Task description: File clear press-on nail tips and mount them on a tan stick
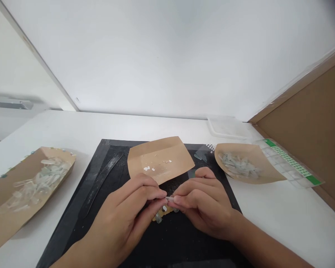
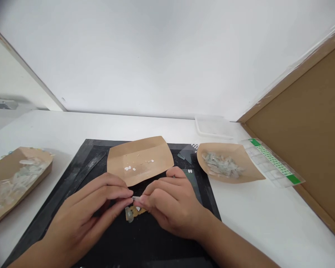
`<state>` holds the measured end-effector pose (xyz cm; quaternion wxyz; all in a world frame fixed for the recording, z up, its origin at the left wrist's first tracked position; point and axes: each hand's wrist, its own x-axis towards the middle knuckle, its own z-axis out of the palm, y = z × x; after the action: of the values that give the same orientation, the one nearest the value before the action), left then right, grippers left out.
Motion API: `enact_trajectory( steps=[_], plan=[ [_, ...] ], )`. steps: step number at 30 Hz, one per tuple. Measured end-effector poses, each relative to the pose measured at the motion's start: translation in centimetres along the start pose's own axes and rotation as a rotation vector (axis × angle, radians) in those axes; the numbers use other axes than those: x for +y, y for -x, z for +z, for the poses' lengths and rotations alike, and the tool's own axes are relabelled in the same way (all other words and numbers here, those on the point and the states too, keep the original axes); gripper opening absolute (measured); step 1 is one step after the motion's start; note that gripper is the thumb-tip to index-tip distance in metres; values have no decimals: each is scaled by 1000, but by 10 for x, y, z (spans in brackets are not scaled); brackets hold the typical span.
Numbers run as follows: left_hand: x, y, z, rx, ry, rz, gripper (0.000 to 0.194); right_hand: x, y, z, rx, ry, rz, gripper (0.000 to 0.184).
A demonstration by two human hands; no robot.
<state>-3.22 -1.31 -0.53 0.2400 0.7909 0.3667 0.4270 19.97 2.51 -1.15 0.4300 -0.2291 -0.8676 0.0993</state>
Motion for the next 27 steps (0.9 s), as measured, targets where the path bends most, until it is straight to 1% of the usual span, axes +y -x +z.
enact_trajectory(
  steps=[7, 12, 15, 20, 24, 27],
  plan=[
    [-1, 1, -3, -63, -10, -17, 17, -1, -1, 2, 3, -52, 27, 23],
    [0, 2, -2, -100, -30, 4, 17, -1, -1, 1, -20, -15, -6, 24],
    [0, 2, -1, -98, -137, 55, 15, -1, -3, 1, -21, 34, -37, 24],
    [-1, 1, 1, -43, -342, 160, 12, -2, -3, 1, -31, 150, -81, 28],
    [-2, 4, 1, -70, -440, 126, 12, -4, 0, 1, -42, 243, -120, 28],
    [-3, 5, 1, -68, -485, 125, 13, -5, 1, 0, -48, 290, -134, 32]
  ],
)
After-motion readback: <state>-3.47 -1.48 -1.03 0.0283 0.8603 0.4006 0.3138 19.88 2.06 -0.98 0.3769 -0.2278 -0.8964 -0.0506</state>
